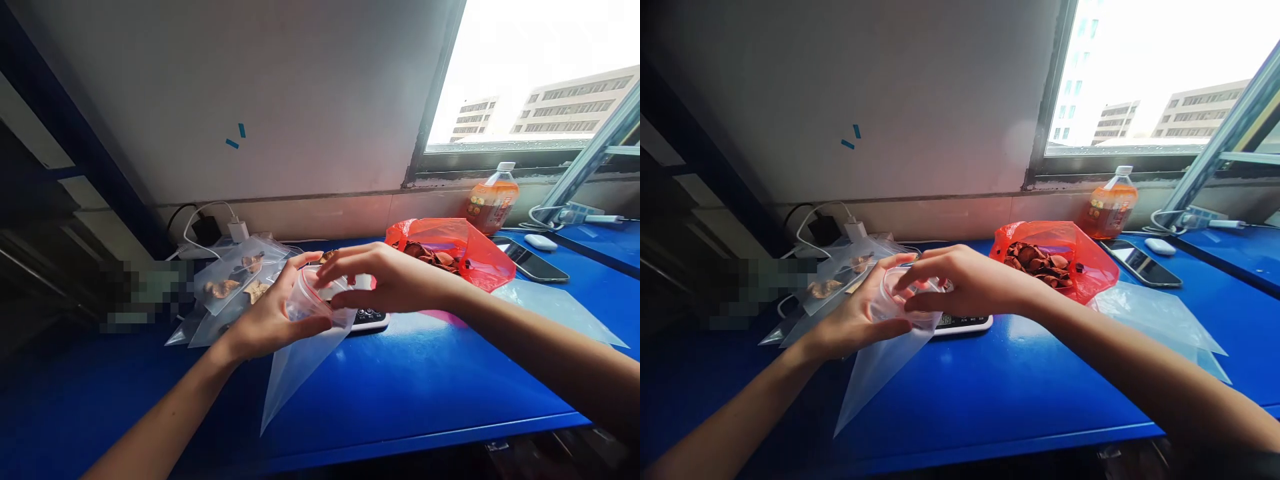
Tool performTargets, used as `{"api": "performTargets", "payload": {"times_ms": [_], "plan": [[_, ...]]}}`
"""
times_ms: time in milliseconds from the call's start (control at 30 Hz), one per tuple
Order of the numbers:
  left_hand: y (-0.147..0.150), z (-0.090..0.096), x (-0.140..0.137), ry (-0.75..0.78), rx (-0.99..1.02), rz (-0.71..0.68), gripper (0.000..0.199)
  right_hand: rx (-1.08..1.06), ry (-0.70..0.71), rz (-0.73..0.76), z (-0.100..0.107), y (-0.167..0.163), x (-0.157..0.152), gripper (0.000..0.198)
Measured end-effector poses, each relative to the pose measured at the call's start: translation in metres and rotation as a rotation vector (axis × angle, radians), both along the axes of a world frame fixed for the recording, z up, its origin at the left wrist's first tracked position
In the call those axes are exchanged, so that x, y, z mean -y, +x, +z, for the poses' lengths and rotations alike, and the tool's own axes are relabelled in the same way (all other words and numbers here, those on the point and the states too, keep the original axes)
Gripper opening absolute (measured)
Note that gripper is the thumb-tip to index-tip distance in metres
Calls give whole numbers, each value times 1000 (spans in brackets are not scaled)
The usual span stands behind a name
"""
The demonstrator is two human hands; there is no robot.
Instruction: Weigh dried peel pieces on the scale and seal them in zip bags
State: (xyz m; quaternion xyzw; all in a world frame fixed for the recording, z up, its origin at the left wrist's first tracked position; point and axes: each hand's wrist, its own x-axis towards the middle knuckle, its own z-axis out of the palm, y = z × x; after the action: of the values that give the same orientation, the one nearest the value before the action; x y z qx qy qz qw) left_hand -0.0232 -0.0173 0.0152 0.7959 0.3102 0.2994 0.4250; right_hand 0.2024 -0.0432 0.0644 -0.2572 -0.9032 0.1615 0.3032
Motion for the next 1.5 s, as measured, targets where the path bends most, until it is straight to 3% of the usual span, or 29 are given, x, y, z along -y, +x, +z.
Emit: {"api": "performTargets", "payload": {"times_ms": [133,200,300,367,433,567,667,800,900,1033,1267,1367,1500], "plan": [[-1,3,1,34,67,41,78,-199,64,-368,-27,0,-54,24],[-3,4,1,54,112,67,78,-38,91,-541,-48,0,-84,28],[-5,3,0,62,154,98,78,175,42,-577,-71,-1,-111,24],[-5,2,-1,66,153,106,78,173,0,-544,-73,-1,-113,21],[-4,2,-2,80,152,135,78,88,-17,-515,-62,0,-104,18],[2,1,0,103,162,248,80,-219,-55,-383,-14,3,-64,15],[8,-1,2,85,175,290,85,-213,-106,-246,16,-3,-32,13],[12,-4,4,86,178,295,87,-40,-59,-191,26,-18,-10,12],[8,-4,2,101,248,285,84,-255,152,-344,22,-17,-7,19],[-2,-2,-5,116,422,309,77,-547,393,-588,0,6,-5,30],[-5,-4,-9,94,407,279,76,-479,300,-787,-84,28,8,25],[-4,-3,-6,110,380,252,75,-371,321,-794,-95,22,14,18],[-4,1,-3,87,446,247,69,-308,259,-676,-96,14,16,28]]}}
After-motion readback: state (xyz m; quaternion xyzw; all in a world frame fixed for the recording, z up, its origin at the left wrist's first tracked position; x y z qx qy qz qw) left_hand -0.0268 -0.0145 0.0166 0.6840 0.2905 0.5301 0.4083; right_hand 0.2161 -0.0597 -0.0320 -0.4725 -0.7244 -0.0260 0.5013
